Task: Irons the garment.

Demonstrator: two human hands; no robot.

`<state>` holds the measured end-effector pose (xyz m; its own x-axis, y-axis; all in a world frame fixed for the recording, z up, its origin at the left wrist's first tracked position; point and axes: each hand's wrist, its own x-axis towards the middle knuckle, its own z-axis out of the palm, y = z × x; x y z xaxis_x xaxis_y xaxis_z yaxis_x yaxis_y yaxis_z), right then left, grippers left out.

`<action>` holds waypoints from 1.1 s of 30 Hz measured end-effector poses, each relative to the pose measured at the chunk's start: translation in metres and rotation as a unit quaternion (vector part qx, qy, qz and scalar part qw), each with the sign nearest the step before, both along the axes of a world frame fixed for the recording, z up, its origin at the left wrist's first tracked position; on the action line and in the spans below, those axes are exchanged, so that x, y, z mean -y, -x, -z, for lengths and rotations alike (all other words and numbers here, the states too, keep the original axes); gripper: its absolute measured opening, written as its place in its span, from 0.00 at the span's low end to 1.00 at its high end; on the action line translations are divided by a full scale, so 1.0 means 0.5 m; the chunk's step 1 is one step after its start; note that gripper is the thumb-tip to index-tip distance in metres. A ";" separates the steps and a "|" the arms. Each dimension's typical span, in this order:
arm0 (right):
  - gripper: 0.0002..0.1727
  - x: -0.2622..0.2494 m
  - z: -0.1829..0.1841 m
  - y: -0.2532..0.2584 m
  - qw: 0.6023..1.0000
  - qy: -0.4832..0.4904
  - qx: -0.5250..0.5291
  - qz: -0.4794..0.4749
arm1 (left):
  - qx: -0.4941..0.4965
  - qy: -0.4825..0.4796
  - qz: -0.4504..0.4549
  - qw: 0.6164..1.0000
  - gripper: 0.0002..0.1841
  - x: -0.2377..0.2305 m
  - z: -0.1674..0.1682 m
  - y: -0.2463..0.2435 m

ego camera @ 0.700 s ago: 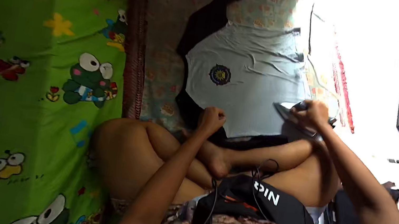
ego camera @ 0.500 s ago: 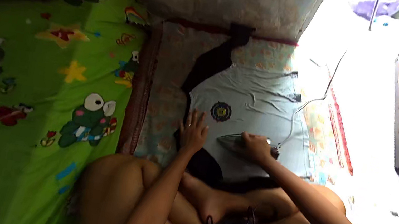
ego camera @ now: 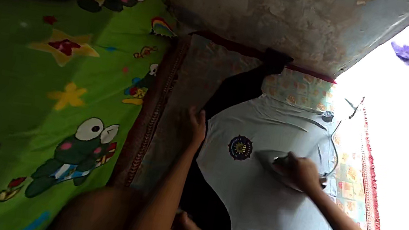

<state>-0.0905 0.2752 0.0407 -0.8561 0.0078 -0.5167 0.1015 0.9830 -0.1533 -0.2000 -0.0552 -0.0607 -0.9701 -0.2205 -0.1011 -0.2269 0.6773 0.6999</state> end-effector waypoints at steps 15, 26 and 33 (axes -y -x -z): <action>0.25 0.207 0.043 0.145 0.985 -0.020 -0.106 -0.138 | -0.044 0.055 0.109 0.992 0.21 0.003 0.051 0.132; 0.28 0.138 0.032 0.196 0.994 -0.067 -0.032 -0.082 | -0.028 0.075 0.084 0.993 0.20 -0.003 0.046 0.132; 0.28 0.035 0.021 0.378 0.982 -0.045 -0.126 0.131 | -0.022 0.095 0.079 0.992 0.20 -0.007 0.041 0.132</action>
